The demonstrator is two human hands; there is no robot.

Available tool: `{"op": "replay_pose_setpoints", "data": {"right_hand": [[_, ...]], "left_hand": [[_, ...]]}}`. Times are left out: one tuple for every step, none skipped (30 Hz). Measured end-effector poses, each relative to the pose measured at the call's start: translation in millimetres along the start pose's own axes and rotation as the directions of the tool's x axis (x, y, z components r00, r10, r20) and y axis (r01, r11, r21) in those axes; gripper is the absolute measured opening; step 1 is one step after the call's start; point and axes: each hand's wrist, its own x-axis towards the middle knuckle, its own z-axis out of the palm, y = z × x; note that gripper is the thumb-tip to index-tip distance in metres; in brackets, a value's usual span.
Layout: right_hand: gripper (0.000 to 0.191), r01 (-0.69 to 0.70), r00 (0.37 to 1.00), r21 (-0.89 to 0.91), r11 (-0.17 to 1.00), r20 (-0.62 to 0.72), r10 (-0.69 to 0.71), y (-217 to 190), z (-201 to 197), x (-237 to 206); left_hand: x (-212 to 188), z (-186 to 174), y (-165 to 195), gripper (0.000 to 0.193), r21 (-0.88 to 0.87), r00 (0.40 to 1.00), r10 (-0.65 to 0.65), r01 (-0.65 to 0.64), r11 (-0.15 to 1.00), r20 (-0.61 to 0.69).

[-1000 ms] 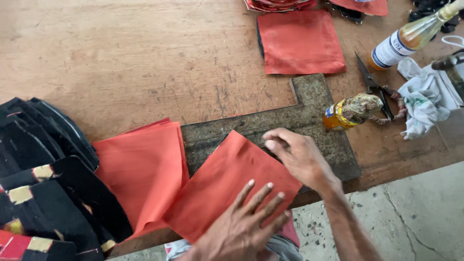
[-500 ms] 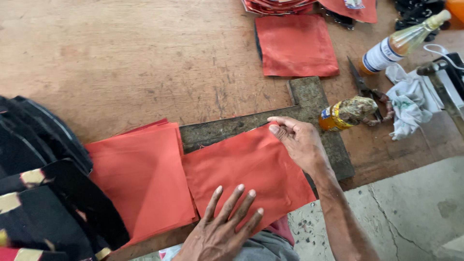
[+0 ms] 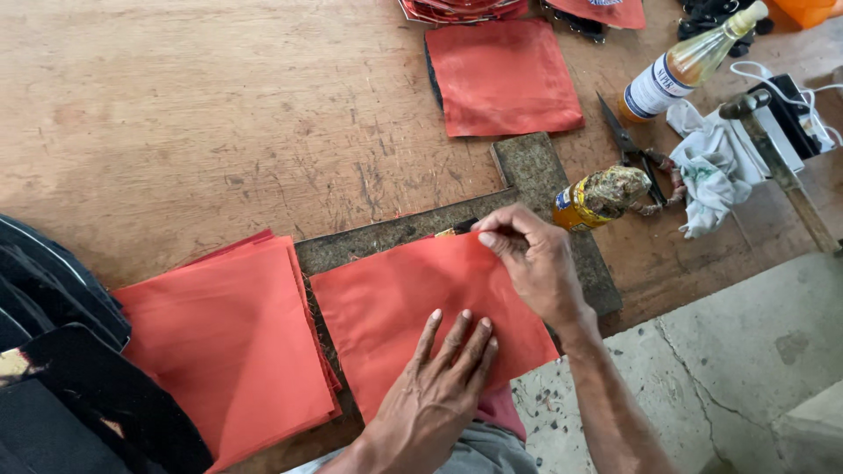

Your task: The person lays a red fabric square on the workbench, applies adhesive from a bottle with a brush-style applicator across its surface, then folds the fabric over a zippered pouch and presses it flat, adding finished pieces to a growing stack.

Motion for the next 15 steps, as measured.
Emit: {"op": "replay_pose_setpoints", "data": {"right_hand": [[0.012,-0.133,0.989,0.155,0.979,0.089,0.120,0.9,-3.9,2.9],[0.016,-0.135,0.986,0.132,0.982,0.116,0.120,2.4,-7.2,6.3],[0.021,-0.137,0.982,0.110,0.984,0.142,0.121,4.6,-10.6,11.7],[0.026,-0.134,0.979,0.088,0.987,0.168,0.118,7.0,-13.0,16.1],[0.030,-0.143,0.979,0.057,0.988,0.158,0.133,9.7,-14.1,19.7],[0.033,-0.156,0.977,0.026,0.987,0.152,0.151,12.5,-14.4,22.2],[0.037,-0.175,0.973,-0.002,0.985,0.153,0.173,15.5,-12.8,23.2],[0.036,-0.174,0.977,-0.002,0.985,0.124,0.173,18.6,-10.3,23.3],[0.035,-0.170,0.981,-0.001,0.985,0.090,0.170,21.8,-7.7,23.4],[0.034,-0.163,0.985,-0.002,0.987,0.055,0.163,25.2,-5.3,23.9],[0.034,-0.163,0.985,0.017,0.986,0.050,0.162,28.5,-3.7,24.2],[0.033,-0.166,0.985,0.033,0.986,0.043,0.165,31.6,-2.9,24.5],[0.033,-0.165,0.986,0.047,0.985,0.036,0.164,34.4,-2.9,25.8],[0.033,-0.160,0.987,0.069,0.985,0.041,0.158,36.8,-3.1,27.6],[0.033,-0.160,0.987,0.092,0.983,0.048,0.156,38.4,-3.5,28.7]], "left_hand": [[2.9,0.0,-0.8,0.077,0.023,0.999,-0.009,0.008,1.000,0.053],[3.6,0.7,-0.8,0.075,0.001,1.000,0.002,-0.002,1.000,0.000],[2.5,2.2,-0.8,0.073,-0.021,0.998,0.013,-0.014,1.000,-0.054],[0.2,4.8,-0.5,0.071,-0.039,0.994,0.022,-0.026,0.999,-0.110],[-2.8,8.2,-2.6,0.067,-0.003,0.987,0.027,-0.028,1.000,-0.157],[-8.8,12.1,-3.9,0.064,0.029,0.979,0.030,-0.025,0.999,-0.203],[-16.7,16.9,-3.9,0.061,0.055,0.970,0.026,-0.013,0.998,-0.243],[-24.3,22.4,-5.3,0.059,0.066,0.972,0.025,-0.010,0.998,-0.233],[-30.8,28.7,-9.2,0.057,0.081,0.974,0.028,-0.010,0.997,-0.225],[-36.1,35.7,-13.1,0.055,0.099,0.975,0.032,-0.011,0.995,-0.220],[-39.2,44.2,-16.2,0.051,0.178,0.959,0.068,-0.019,0.984,-0.274],[-39.5,54.1,-19.4,0.047,0.253,0.939,0.110,-0.026,0.967,-0.325],[-39.6,63.6,-22.0,0.043,0.327,0.914,0.154,-0.025,0.945,-0.375],[-40.0,72.9,-22.3,0.043,0.313,0.917,0.138,-0.015,0.950,-0.375],[-39.6,82.4,-20.7,0.042,0.296,0.921,0.119,-0.004,0.955,-0.372]]}}
